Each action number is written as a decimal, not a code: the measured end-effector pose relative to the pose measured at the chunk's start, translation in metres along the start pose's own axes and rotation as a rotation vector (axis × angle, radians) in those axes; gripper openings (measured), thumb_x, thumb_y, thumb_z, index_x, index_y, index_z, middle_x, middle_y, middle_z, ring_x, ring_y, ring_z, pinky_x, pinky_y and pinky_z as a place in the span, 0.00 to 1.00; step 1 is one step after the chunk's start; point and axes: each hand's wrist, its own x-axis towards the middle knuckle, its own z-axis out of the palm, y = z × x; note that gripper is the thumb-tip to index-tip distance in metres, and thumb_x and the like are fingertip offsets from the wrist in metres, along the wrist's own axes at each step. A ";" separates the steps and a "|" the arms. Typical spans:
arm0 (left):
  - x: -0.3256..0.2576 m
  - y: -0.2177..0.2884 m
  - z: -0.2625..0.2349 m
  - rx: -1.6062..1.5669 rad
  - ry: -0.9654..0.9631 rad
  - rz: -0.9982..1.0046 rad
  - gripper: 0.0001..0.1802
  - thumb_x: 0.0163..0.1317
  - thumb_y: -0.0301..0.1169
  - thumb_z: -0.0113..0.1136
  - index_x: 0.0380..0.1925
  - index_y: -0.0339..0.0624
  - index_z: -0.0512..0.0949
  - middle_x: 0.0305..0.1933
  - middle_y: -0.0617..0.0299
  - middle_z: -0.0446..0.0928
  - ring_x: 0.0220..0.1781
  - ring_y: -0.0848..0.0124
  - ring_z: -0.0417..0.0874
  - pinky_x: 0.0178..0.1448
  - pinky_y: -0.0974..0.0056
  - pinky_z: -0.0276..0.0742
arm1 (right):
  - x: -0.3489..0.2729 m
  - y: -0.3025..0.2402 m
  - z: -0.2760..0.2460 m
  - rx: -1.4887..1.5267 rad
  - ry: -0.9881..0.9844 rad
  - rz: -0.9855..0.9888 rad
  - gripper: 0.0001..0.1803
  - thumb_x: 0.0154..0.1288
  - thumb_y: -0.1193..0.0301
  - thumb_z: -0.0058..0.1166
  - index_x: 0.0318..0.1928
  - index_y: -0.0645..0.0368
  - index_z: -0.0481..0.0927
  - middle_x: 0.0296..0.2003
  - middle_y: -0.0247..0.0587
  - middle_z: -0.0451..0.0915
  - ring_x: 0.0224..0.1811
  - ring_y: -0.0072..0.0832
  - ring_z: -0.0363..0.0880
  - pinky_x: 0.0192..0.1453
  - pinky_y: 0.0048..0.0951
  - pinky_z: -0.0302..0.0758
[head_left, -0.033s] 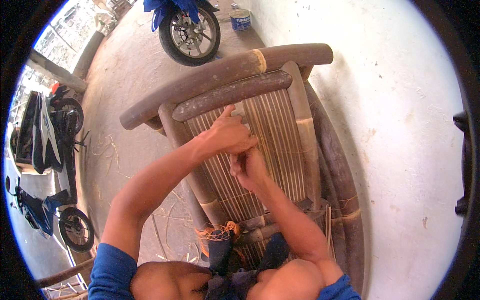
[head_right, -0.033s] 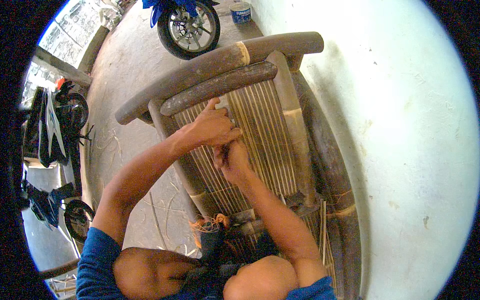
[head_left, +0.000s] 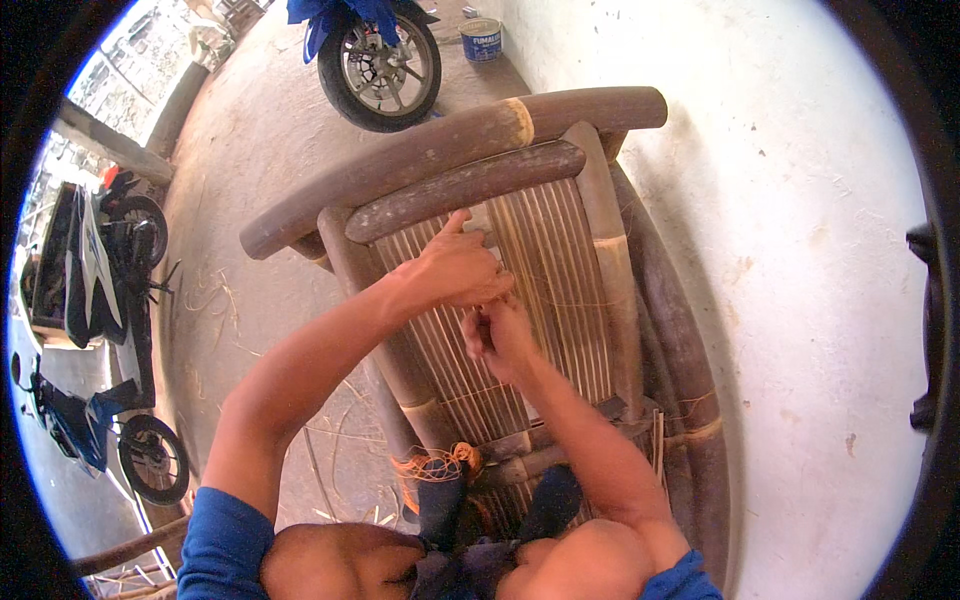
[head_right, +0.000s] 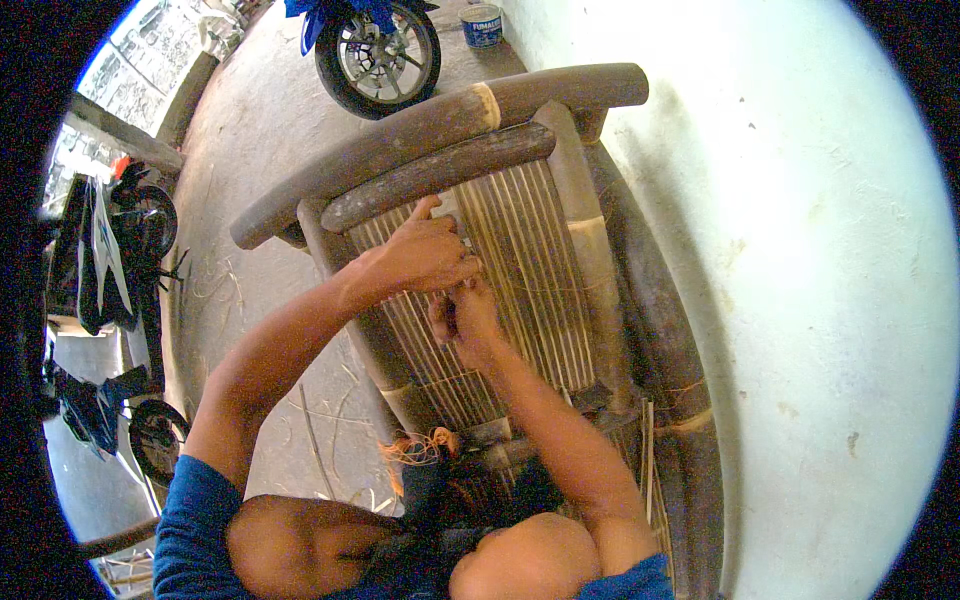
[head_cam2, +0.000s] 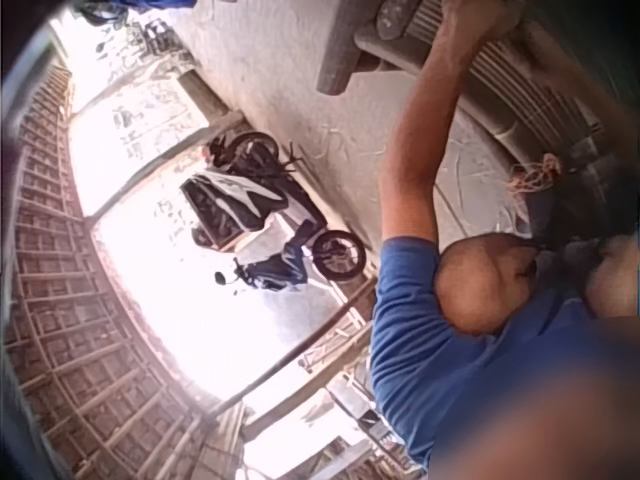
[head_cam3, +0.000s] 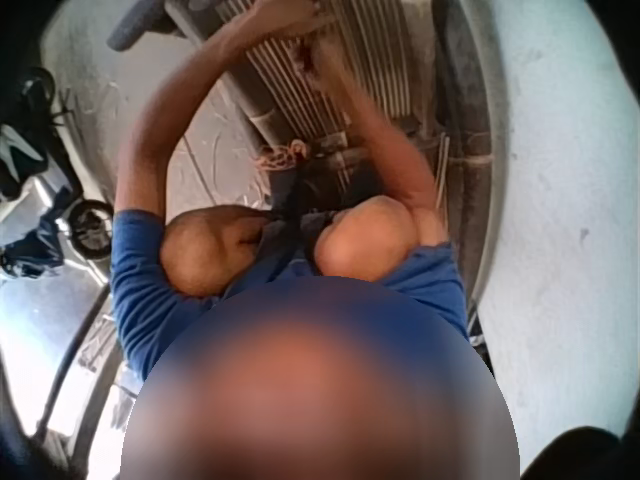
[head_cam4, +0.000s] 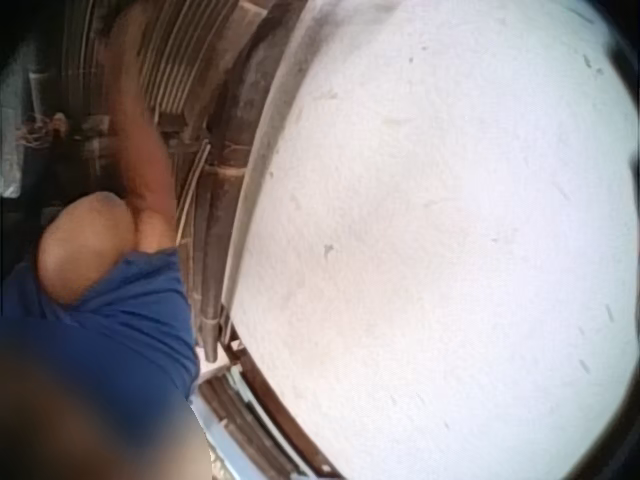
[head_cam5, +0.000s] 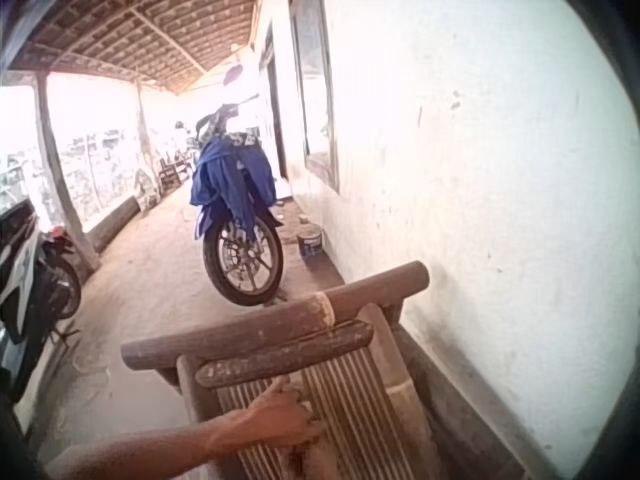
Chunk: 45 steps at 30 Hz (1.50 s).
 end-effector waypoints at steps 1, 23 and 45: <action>-0.002 -0.003 0.001 0.013 0.003 0.052 0.21 0.71 0.51 0.53 0.37 0.54 0.91 0.33 0.57 0.86 0.52 0.55 0.85 0.76 0.32 0.56 | -0.003 -0.005 -0.005 -0.181 0.019 0.006 0.11 0.82 0.60 0.48 0.49 0.54 0.74 0.22 0.33 0.77 0.17 0.21 0.73 0.18 0.29 0.66; -0.011 -0.015 0.009 -0.078 0.181 0.030 0.16 0.59 0.46 0.66 0.30 0.45 0.86 0.35 0.56 0.84 0.48 0.55 0.84 0.75 0.41 0.65 | -0.103 -0.076 -0.017 -1.187 0.116 -0.532 0.14 0.78 0.61 0.57 0.40 0.59 0.82 0.23 0.49 0.80 0.21 0.37 0.82 0.28 0.41 0.77; -0.047 0.005 0.003 -0.542 0.457 0.096 0.10 0.62 0.33 0.65 0.30 0.36 0.81 0.47 0.48 0.78 0.52 0.49 0.79 0.62 0.44 0.74 | -0.012 -0.012 -0.033 -1.119 0.114 -0.609 0.11 0.80 0.63 0.54 0.49 0.58 0.82 0.25 0.49 0.83 0.25 0.39 0.84 0.30 0.43 0.78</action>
